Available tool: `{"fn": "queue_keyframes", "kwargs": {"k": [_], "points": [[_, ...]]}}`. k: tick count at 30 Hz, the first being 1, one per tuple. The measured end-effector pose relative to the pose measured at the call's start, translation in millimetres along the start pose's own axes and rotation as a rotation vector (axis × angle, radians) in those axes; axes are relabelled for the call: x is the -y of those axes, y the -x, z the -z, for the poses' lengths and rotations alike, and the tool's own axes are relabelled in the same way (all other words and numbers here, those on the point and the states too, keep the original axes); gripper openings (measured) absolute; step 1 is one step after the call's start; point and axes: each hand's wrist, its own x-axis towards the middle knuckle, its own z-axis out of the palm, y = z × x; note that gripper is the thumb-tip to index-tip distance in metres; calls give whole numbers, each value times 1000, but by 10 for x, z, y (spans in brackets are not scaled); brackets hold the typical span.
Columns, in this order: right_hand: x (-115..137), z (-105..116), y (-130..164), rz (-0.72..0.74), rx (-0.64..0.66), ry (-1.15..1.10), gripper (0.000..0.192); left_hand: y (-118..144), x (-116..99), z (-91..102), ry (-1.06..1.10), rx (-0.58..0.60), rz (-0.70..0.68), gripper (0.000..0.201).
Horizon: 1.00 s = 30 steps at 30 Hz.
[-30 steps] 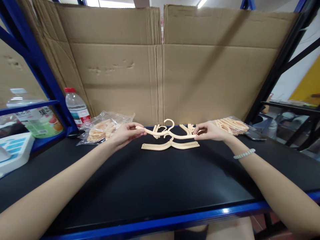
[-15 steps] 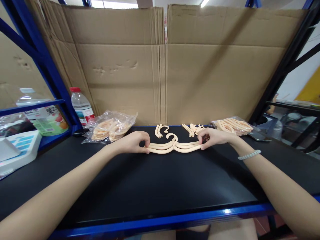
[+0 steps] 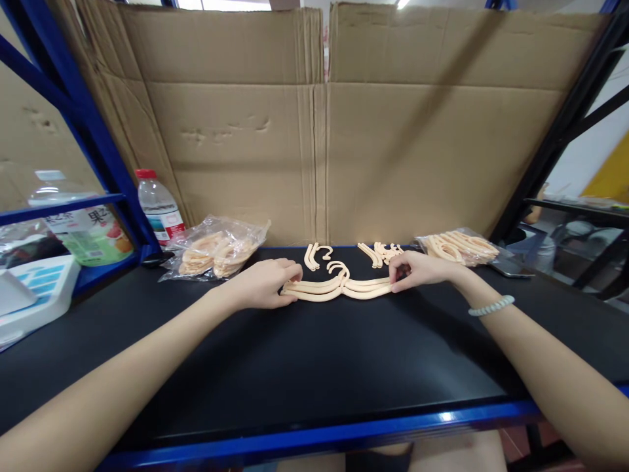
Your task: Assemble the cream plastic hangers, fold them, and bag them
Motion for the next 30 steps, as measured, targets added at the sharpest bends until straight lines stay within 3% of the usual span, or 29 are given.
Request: {"fn": "queue_keyframes", "kwargs": {"k": [6, 10, 13, 17, 30], "points": [[265, -90, -17, 14, -78, 106, 19, -52, -332, -117, -67, -99, -45, 17], [420, -232, -71, 88, -188, 167, 29, -85, -488, -229, -11, -134, -48, 6], [407, -319, -117, 118, -218, 167, 35, -101, -496, -320, 44, -160, -20, 6], [342, -365, -158, 142, -182, 181, 25, -108, -466, -391, 101, -145, 49, 13], [375, -448, -201, 153, -250, 187, 20, -120, -412, -408, 115, -168, 85, 18]]}}
